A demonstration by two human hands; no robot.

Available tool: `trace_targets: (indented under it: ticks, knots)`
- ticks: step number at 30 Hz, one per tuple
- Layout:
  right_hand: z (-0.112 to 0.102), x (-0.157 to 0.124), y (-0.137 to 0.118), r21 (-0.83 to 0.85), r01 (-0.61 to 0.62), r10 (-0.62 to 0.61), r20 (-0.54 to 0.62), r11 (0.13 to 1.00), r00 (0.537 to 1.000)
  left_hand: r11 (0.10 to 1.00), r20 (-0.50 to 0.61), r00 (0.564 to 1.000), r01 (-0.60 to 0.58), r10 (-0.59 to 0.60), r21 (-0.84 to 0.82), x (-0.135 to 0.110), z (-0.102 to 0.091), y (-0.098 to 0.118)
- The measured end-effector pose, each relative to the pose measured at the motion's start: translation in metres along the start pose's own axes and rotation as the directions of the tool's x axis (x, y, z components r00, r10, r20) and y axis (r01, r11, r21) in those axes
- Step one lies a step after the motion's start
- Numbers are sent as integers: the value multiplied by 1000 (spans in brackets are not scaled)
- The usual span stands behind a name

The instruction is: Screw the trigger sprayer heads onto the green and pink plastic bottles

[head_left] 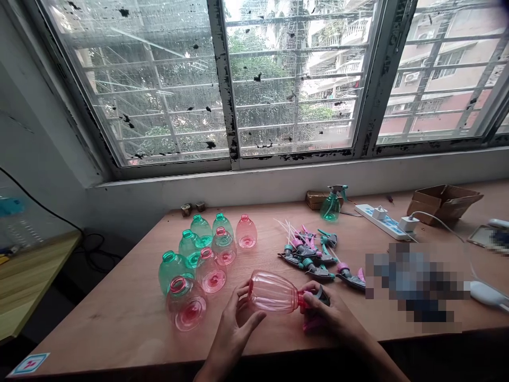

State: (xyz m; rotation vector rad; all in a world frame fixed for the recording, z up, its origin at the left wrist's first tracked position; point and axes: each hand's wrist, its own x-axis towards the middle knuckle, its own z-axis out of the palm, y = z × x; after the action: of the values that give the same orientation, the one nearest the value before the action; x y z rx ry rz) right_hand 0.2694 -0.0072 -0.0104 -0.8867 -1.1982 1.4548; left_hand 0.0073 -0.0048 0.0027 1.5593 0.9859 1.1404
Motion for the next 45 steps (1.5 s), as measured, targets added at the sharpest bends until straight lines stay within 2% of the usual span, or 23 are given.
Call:
trace_targets:
  ticks: [4,15,22,28,36,42,45]
  knots:
    - [0,0,1,-1,0,0,-5,1000,1000,999,-8,1000,-3,3,-50,1,0,0]
    - [2,-2,-6,-7,1,-1,7,1000,1000,999,-1,1000,3,-3,-54,1,1,2]
    - [2,-3,-6,-8,19,-19,10,1000,1000,996,11,1000,-15,16,-93,2,1,-4]
    - [1,-2,-6,-28,10,-10,9,1000,1000,999,9,1000,-26,26,-24,0,2,4]
    - [2,-2,-6,-14,2,-3,-5,1000,1000,999,25,1000,-17,18,-38,1,1,0]
    - [3,-2,-6,-25,-9,8,-17,1000,1000,999,13,1000,23,-23,-32,-1,2,7]
    - [3,-2,-7,-20,-7,7,-11,1000,1000,999,14,1000,7,-6,-46,-1,3,6]
